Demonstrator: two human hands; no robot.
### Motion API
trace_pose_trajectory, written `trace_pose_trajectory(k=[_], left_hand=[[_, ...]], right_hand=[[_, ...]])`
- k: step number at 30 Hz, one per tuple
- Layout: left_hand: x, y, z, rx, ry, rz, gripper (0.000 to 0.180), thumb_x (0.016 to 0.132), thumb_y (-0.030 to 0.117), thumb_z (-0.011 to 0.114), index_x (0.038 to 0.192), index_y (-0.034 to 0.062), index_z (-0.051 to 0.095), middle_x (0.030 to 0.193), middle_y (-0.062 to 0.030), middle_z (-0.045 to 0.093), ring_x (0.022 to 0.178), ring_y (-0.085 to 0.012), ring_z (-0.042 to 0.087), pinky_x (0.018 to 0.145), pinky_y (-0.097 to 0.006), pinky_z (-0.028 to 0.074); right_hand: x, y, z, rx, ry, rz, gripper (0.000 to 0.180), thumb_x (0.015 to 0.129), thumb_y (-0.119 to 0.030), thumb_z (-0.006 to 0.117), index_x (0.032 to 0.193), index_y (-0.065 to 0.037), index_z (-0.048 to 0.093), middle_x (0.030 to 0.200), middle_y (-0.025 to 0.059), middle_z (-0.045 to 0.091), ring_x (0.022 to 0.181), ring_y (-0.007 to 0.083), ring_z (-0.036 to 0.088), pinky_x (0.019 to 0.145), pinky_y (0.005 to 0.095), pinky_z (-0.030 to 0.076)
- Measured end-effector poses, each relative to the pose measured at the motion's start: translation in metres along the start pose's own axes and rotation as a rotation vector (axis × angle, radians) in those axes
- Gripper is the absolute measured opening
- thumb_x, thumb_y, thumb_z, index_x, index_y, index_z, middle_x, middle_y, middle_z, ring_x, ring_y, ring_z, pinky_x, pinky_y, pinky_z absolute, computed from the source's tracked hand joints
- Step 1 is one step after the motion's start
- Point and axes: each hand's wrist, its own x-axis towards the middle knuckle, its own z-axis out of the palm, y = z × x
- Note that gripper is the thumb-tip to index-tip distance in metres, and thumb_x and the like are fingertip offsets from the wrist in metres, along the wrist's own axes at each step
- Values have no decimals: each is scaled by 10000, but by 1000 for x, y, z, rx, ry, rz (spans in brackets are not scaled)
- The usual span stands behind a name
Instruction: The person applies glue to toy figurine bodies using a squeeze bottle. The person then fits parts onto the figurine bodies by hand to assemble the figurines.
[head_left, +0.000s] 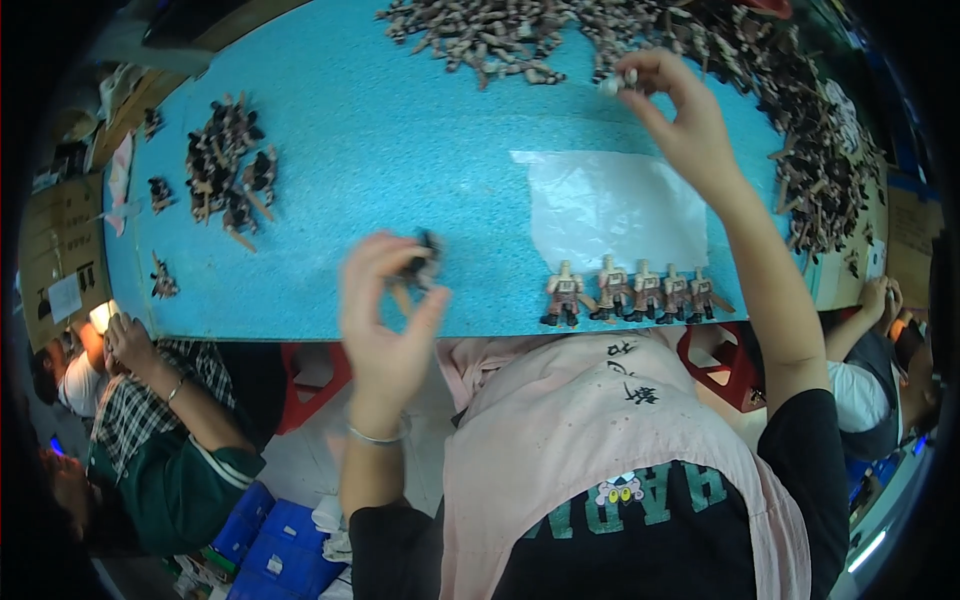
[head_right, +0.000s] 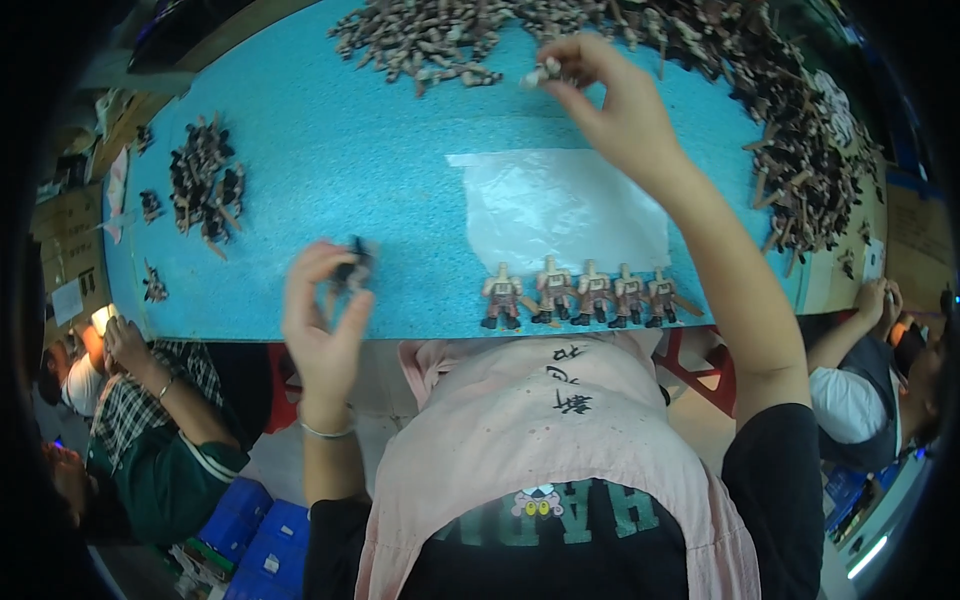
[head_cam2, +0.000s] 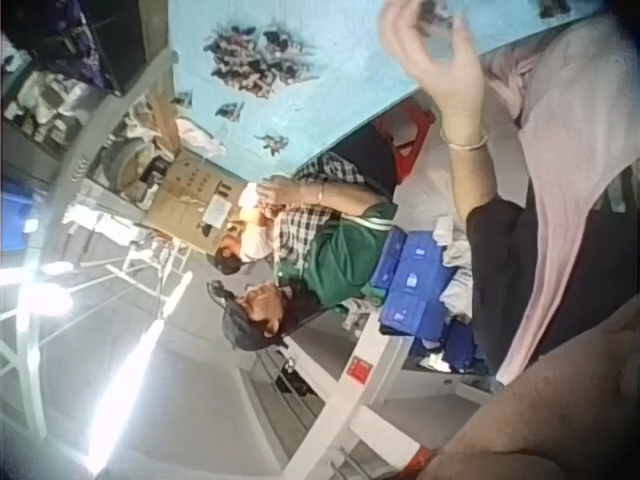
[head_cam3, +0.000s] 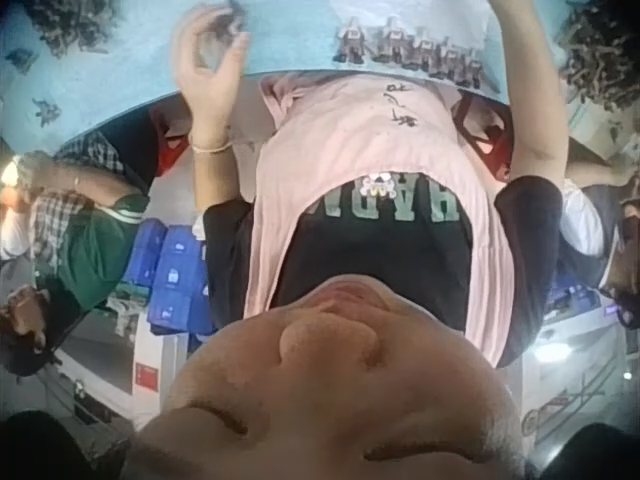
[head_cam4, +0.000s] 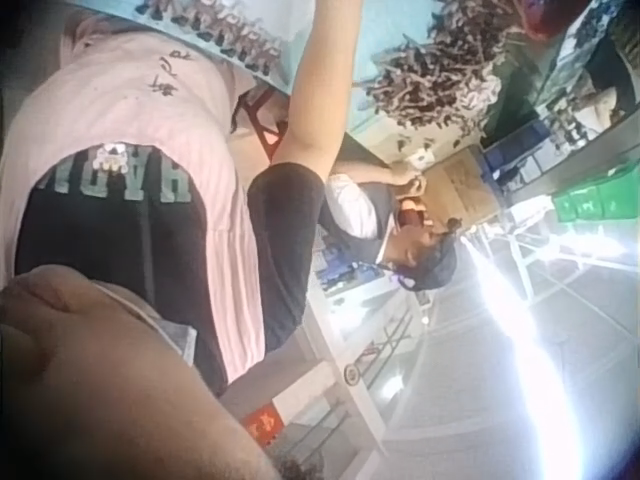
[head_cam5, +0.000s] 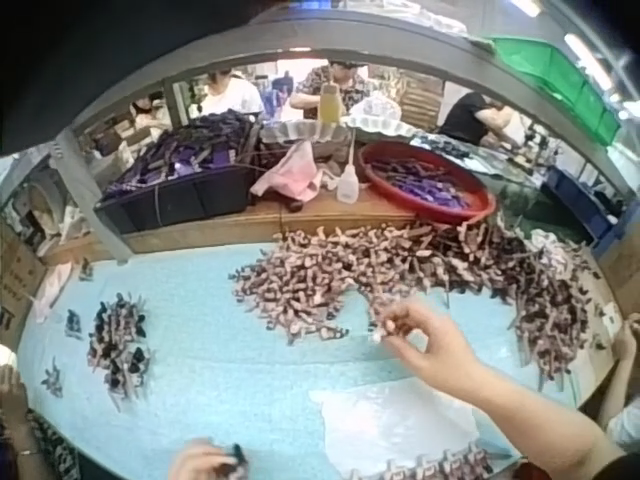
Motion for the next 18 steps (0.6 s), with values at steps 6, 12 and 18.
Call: trace_pose_trajectory(k=[6, 12, 18], left_hand=[[57, -43, -45, 786, 289, 359, 363, 755, 66, 722, 1104, 40, 625, 1158, -131, 584, 1143, -316, 516, 994, -423, 382], [16, 7, 25, 389, -235, 337, 497, 721, 71, 697, 1204, 29, 583, 1259, -144, 548, 1222, -328, 468, 1035, -440, 337], [-12, 14, 74, 324, -513, 389, 730, 683, 170, 749, 1342, 61, 454, 1308, -115, 518, 1206, -300, 476, 1033, -477, 299]], right_hand=[[-57, -19, -24, 60, -71, 347, 162, 850, -49, 634, 1006, -31, 671, 941, 77, 667, 850, 159, 621, 737, 286, 489], [-76, -28, -24, 4, -119, 206, 144, 787, 18, 651, 924, -24, 658, 887, 93, 628, 815, 229, 608, 713, 313, 485], [-81, -25, -22, -123, -146, 137, 150, 771, 24, 653, 912, -25, 651, 882, 96, 615, 795, 250, 600, 708, 330, 484]])
